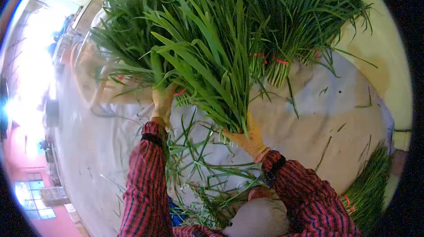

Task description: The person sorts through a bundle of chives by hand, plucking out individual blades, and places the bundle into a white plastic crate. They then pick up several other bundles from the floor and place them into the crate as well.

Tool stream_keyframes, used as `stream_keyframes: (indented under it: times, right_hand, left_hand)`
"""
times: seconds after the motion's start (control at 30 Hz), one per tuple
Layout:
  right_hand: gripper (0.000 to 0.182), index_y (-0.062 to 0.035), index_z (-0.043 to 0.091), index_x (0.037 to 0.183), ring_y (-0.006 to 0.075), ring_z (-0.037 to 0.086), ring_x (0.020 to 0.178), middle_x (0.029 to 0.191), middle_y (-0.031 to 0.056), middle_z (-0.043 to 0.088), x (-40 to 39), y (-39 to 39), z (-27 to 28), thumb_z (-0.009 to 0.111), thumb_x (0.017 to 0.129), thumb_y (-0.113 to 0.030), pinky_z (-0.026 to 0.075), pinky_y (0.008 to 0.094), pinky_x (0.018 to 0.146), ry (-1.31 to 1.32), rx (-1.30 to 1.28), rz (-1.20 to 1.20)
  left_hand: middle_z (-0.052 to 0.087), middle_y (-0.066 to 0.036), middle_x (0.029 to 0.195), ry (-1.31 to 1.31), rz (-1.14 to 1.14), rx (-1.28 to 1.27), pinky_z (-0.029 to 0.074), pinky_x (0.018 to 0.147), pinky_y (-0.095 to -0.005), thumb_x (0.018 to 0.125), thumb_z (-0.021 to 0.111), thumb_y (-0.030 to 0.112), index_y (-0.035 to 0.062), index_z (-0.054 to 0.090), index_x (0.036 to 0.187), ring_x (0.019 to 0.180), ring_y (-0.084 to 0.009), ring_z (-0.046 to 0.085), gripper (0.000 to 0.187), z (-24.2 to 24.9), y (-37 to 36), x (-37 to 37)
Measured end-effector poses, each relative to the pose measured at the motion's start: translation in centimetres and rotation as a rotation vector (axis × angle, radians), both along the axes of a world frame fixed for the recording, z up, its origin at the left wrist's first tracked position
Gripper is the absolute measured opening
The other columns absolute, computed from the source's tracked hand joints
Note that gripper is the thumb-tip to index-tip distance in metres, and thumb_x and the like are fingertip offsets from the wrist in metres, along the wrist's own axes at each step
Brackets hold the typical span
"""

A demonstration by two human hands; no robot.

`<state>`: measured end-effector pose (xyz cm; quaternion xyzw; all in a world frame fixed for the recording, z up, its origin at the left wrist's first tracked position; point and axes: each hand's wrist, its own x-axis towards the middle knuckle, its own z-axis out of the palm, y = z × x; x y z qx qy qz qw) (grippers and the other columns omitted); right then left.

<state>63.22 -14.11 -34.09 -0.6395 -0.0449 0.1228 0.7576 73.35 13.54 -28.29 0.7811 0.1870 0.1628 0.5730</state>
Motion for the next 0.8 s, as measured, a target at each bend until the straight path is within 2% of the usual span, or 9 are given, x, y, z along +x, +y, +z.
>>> stream_keyframes:
  times: [0.1, 0.2, 0.3, 0.4, 0.43, 0.57, 0.6, 0.67, 0.8]
  right_hand:
    - [0.082, -0.0025, 0.041, 0.136, 0.0192, 0.059, 0.111, 0.127, 0.0109, 0.058, 0.3, -0.5, 1.0, 0.084, 0.071, -0.029, 0.049, 0.0327, 0.093, 0.177, -0.143, 0.066]
    - [0.085, -0.0019, 0.040, 0.139, 0.0210, 0.057, 0.115, 0.128, 0.0138, 0.058, -0.2, -1.6, 2.3, 0.084, 0.071, -0.026, 0.046, 0.0349, 0.098, 0.146, -0.271, 0.178]
    - [0.087, -0.0008, 0.040, 0.141, 0.0248, 0.055, 0.119, 0.130, 0.0178, 0.055, -1.7, -1.0, 6.7, 0.084, 0.071, -0.027, 0.042, 0.0363, 0.103, -0.010, -0.487, 0.298]
    - [0.088, 0.0001, 0.039, 0.142, 0.0289, 0.052, 0.123, 0.133, 0.0215, 0.052, -5.7, 1.7, 6.9, 0.082, 0.072, -0.030, 0.041, 0.0369, 0.104, 0.023, 0.006, 0.432]
    - [0.091, 0.0005, 0.034, 0.144, 0.0323, 0.049, 0.125, 0.135, 0.0231, 0.049, -5.7, 1.7, 10.1, 0.080, 0.073, -0.033, 0.038, 0.0389, 0.107, -0.085, -0.321, 0.639]
    - [0.092, 0.0004, 0.032, 0.144, 0.0343, 0.049, 0.124, 0.133, 0.0236, 0.050, -10.3, 5.9, 8.4, 0.079, 0.072, -0.032, 0.038, 0.0401, 0.106, -0.129, -0.085, 1.054]
    - [0.091, -0.0001, 0.033, 0.143, 0.0344, 0.049, 0.124, 0.132, 0.0234, 0.051, -12.0, 6.9, 7.3, 0.079, 0.072, -0.032, 0.039, 0.0400, 0.106, -0.118, -0.010, 1.099]
    - [0.089, -0.0008, 0.034, 0.143, 0.0341, 0.050, 0.123, 0.131, 0.0228, 0.052, -14.4, 8.4, 5.9, 0.078, 0.072, -0.032, 0.039, 0.0396, 0.105, -0.049, 0.015, 1.176]
    - [0.086, -0.0025, 0.036, 0.141, 0.0327, 0.054, 0.118, 0.125, 0.0202, 0.057, -17.1, 10.0, 3.5, 0.077, 0.072, -0.032, 0.042, 0.0387, 0.102, 0.165, 0.025, 1.167]
  left_hand:
    - [0.069, -0.005, 0.098, -0.153, 0.009, -0.234, 0.052, 0.073, -0.0317, 0.075, 0.079, 0.007, 0.0001, 0.064, 0.105, 0.081, -0.0141, 0.063, 0.035, 0.5, -1.3, -1.8]
    - [0.066, -0.006, 0.109, 0.289, -0.051, -0.009, 0.050, 0.083, -0.0300, 0.082, 0.074, 0.009, -0.0006, 0.061, 0.117, 0.092, -0.0148, 0.060, 0.038, 2.1, -0.5, -7.1]
    - [0.067, -0.004, 0.099, 0.156, -0.083, -0.188, 0.051, 0.074, -0.0272, 0.083, 0.070, 0.003, -0.0032, 0.065, 0.107, 0.084, -0.0114, 0.061, 0.026, 5.0, -2.0, -15.5]
    - [0.063, -0.009, 0.117, 0.280, -0.324, -0.114, 0.049, 0.093, -0.0328, 0.089, 0.062, 0.004, -0.0009, 0.060, 0.121, 0.105, -0.0174, 0.060, 0.033, 5.9, -0.2, -27.4]
    - [0.056, -0.011, 0.130, 0.222, -0.190, -0.405, 0.044, 0.101, -0.0353, 0.096, 0.053, 0.007, 0.0037, 0.051, 0.134, 0.118, -0.0215, 0.054, 0.039, 4.0, 0.7, -33.5]
    - [0.063, -0.015, 0.119, 0.884, -0.739, 0.726, 0.048, 0.094, -0.0454, 0.087, 0.058, 0.006, 0.0055, 0.054, 0.128, 0.109, -0.0319, 0.060, 0.041, 7.2, 3.2, -44.1]
    - [0.063, -0.015, 0.119, 0.872, -0.745, 0.718, 0.048, 0.094, -0.0454, 0.087, 0.058, 0.006, 0.0055, 0.054, 0.128, 0.109, -0.0319, 0.060, 0.041, 8.2, 2.2, -45.0]
    - [0.062, -0.010, 0.122, 0.924, 0.275, -0.780, 0.049, 0.094, -0.0430, 0.096, 0.057, 0.015, 0.0063, 0.055, 0.130, 0.113, -0.0255, 0.058, 0.035, 9.3, 0.7, -45.3]
    - [0.066, -0.009, 0.113, 1.028, 0.378, -0.909, 0.052, 0.088, -0.0414, 0.092, 0.062, 0.013, 0.0040, 0.058, 0.125, 0.103, -0.0248, 0.064, 0.034, 5.5, 3.0, -45.5]
